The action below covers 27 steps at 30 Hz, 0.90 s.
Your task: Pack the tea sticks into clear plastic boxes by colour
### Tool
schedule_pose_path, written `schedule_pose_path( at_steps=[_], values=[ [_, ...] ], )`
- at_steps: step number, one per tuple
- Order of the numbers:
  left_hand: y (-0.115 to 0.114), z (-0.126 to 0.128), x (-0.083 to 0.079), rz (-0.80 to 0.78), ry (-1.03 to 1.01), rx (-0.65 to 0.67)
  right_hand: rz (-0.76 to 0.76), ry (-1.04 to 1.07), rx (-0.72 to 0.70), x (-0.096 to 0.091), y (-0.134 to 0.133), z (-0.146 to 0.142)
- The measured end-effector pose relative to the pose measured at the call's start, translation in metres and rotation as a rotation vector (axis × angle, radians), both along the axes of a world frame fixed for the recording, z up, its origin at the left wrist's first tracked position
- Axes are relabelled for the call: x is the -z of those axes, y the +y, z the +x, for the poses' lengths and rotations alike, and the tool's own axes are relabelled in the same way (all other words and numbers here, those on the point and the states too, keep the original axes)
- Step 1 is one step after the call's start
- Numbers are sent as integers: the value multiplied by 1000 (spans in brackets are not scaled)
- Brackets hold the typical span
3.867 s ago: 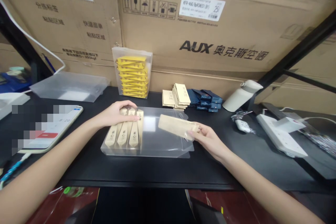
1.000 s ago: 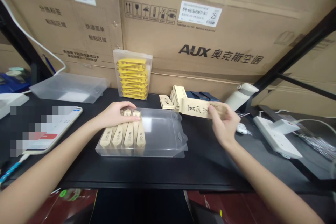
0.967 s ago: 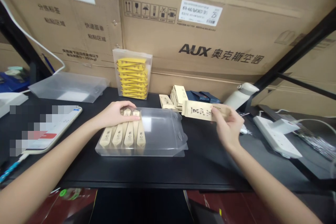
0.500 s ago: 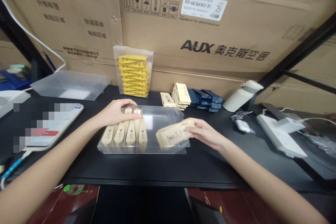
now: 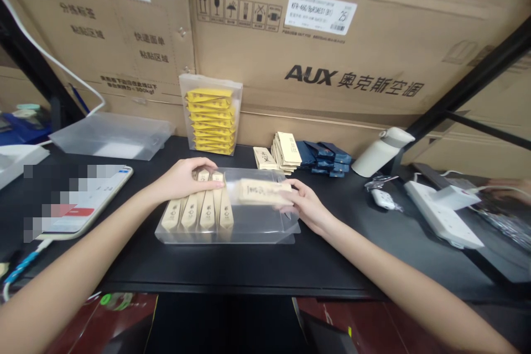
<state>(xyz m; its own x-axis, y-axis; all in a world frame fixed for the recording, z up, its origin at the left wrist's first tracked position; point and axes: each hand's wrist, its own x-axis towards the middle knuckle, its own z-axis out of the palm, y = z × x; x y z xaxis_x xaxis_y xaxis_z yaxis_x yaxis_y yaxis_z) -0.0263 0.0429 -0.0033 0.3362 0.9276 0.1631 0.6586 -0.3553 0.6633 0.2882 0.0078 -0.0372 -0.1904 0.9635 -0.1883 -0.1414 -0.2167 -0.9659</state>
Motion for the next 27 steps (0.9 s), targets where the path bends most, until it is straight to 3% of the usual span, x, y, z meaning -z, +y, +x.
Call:
schedule_pose_path(
  at_steps=[7, 9, 14, 17, 22, 27],
  values=[
    [-3, 3, -2, -11, 13, -22, 146, 33, 28, 15, -8, -6],
    [-4, 5, -2, -20, 9, 3, 158, 20, -84, 15, -7, -5],
    [-6, 8, -1, -26, 6, 23, 139, -43, -571, 6, 0, -5],
    [-7, 9, 0, -13, 8, 26, 180, -71, -720, 0, 1, -17],
    [-9, 14, -5, 35, 99, 8, 271, -80, -729, -5, -3, -37],
    [-8, 17, -8, 63, 194, 40, 273, -78, -773, -9, -4, -34]
  ],
)
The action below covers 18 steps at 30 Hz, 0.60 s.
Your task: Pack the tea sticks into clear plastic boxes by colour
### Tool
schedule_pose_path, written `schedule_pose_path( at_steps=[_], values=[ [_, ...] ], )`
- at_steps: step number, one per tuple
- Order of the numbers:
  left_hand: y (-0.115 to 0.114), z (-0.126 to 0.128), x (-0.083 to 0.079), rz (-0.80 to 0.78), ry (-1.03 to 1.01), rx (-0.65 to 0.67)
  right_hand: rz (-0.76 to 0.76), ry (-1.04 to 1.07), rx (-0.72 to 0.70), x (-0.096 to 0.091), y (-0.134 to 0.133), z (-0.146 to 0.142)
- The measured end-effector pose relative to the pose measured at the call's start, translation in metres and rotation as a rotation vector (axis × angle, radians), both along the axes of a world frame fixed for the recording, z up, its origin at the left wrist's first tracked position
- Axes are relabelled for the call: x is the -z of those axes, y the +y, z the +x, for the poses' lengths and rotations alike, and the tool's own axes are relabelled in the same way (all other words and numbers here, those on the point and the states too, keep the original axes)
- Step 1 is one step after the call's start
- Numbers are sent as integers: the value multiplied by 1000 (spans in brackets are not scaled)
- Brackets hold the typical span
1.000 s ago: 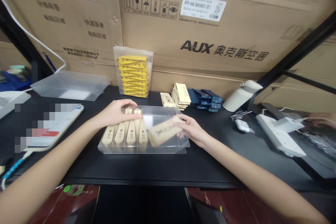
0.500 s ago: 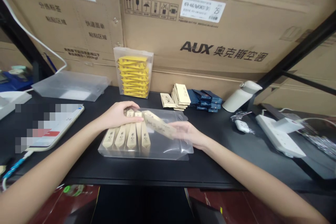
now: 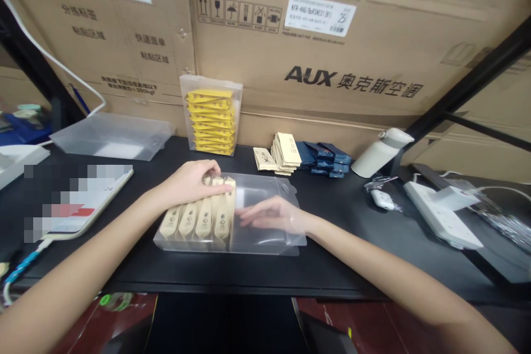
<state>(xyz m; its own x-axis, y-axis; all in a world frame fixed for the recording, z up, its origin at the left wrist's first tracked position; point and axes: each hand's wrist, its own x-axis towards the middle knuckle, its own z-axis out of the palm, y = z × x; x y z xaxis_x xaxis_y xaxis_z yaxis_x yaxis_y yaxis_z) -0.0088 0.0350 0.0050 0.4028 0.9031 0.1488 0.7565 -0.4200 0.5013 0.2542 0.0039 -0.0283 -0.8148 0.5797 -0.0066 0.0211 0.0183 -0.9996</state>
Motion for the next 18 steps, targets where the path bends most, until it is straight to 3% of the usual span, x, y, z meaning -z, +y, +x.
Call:
schedule_pose_path(
  at_steps=[4, 6, 7, 9, 11, 12, 13, 15, 18],
  values=[
    [4, -5, 0, -25, -28, -1, -33, -74, -108, -3, 9, 21],
    [6, -11, 0, -24, -27, 6, -26, -150, -71, -6, 20, 39],
    [7, -14, -1, -25, -27, 11, 8, -191, 21, -7, 27, 48],
    [8, -19, -1, -33, -31, 27, 207, -232, 368, -12, 40, 65],
    [9, -23, -2, -52, -42, 43, 550, -245, 722, -19, 52, 76],
    [10, -24, -2, -59, -46, 49, 750, -256, 820, -22, 56, 78],
    [10, -24, -2, -63, -47, 55, 942, -279, 839, -24, 60, 77],
    [9, -25, -3, -68, -42, 63, 1263, -344, 687, -27, 66, 68],
    [8, -26, -4, -71, -25, 80, 1470, -518, 383, -20, 76, 42]
  ],
)
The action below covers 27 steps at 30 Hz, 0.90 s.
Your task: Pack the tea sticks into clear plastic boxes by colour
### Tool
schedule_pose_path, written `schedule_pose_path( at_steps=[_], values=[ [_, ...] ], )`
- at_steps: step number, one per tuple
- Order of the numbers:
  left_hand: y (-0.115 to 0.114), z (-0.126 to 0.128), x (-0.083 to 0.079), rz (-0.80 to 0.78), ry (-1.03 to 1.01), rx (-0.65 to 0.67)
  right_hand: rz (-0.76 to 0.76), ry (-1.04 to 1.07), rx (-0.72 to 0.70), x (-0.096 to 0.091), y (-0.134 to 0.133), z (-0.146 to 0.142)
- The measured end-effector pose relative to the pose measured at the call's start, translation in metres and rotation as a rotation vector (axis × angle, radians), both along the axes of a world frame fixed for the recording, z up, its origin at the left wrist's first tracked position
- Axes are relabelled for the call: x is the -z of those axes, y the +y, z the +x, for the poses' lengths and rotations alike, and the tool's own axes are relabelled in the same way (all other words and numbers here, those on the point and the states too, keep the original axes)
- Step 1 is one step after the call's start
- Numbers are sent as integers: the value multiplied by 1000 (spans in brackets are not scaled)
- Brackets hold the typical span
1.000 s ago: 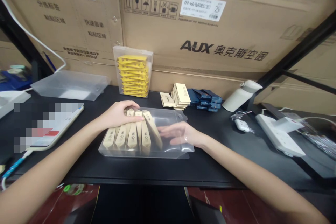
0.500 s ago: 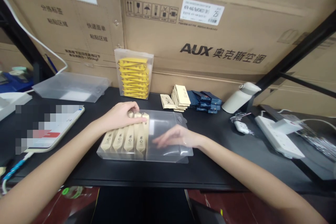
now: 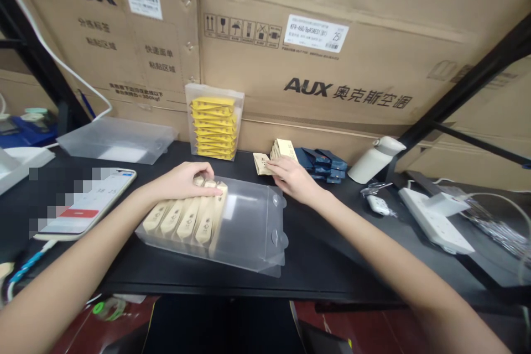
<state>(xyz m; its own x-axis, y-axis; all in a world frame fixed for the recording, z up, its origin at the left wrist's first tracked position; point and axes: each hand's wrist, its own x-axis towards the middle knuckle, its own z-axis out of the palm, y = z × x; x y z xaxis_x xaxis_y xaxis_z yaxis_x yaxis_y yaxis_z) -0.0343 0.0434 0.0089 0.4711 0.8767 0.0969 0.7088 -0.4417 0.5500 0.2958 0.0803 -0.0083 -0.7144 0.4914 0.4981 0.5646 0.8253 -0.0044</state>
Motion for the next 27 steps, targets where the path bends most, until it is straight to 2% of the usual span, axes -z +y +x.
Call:
schedule_pose_path(
  at_steps=[4, 8, 11, 18, 23, 27],
  values=[
    [-2, -2, -2, -9, -25, 9, -112, -201, 74, 18, 19, -28],
    [-3, -3, -3, -6, -33, 0, -179, -203, 42, 27, 33, -34],
    [-4, -3, -3, 2, -23, -2, -206, -153, 9, 25, 35, -33],
    [-2, -4, -1, 6, -18, -6, -334, -167, 73, 20, 33, -41],
    [0, -5, 0, 3, -1, 3, -379, -167, 45, 19, 34, -48],
    [0, -5, 0, 16, -6, 3, -391, -106, -7, 11, 31, -43]
  ],
)
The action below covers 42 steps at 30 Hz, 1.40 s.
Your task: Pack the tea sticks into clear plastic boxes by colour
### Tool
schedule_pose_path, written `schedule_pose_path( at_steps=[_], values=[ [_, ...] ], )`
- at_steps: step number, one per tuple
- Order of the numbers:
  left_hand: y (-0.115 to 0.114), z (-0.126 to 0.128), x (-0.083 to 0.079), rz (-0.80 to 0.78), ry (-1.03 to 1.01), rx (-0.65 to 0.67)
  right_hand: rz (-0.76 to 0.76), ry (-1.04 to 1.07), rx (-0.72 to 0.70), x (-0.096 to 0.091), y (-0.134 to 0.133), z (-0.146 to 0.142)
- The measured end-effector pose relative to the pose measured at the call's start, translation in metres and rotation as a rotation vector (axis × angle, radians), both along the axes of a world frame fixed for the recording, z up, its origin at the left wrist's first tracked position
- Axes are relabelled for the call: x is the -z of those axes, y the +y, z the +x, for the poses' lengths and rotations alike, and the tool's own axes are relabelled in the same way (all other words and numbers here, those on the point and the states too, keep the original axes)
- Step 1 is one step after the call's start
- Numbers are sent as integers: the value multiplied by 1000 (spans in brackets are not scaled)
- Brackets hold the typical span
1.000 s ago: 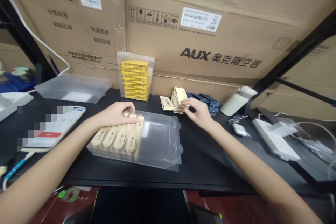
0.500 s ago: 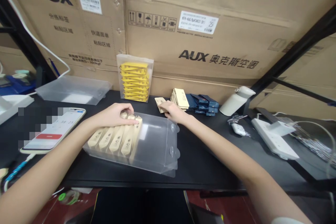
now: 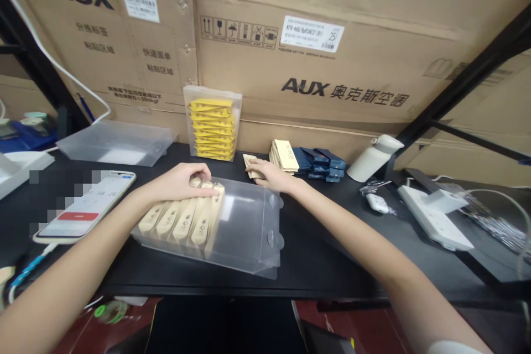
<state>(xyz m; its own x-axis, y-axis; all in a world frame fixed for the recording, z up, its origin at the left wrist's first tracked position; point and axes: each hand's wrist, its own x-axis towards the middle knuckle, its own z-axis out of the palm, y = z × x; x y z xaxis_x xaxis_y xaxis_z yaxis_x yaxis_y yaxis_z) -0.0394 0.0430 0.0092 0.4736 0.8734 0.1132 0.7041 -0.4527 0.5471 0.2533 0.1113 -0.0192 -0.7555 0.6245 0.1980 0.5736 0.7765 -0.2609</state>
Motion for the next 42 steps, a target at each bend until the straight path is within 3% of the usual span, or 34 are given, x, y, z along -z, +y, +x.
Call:
schedule_pose_path(
  at_steps=[4, 8, 10, 14, 17, 20, 24, 28, 33, 38, 42],
  values=[
    [3, -2, 2, 26, 0, -57, 117, 372, 65, -10, -22, 17],
    [7, -4, 8, 43, -8, -175, 311, 748, 405, -6, -55, 42],
    [8, -3, 11, 57, 3, -231, 316, 877, 532, 0, -68, 56],
    [7, -1, 11, 76, 42, -305, 41, 1050, 697, 7, -79, 76],
    [6, 0, 11, 69, 54, -324, -204, 1080, 732, 6, -80, 79],
    [7, -2, 13, 55, 36, -323, -534, 1074, 674, 3, -84, 70],
    [11, -4, 19, 80, -193, -226, -1056, 1104, 424, 7, -91, 54],
    [7, 3, 20, -14, -396, -69, -1299, 1116, 209, 14, -96, 47],
    [-4, 17, 16, 24, -215, -37, -1319, 930, 47, 15, -102, 45],
    [-10, 25, 17, 18, -183, -69, -1155, 678, -172, 12, -109, 37],
    [-11, 30, 18, 16, -190, -91, -1087, 620, -202, 11, -110, 33]
  ],
)
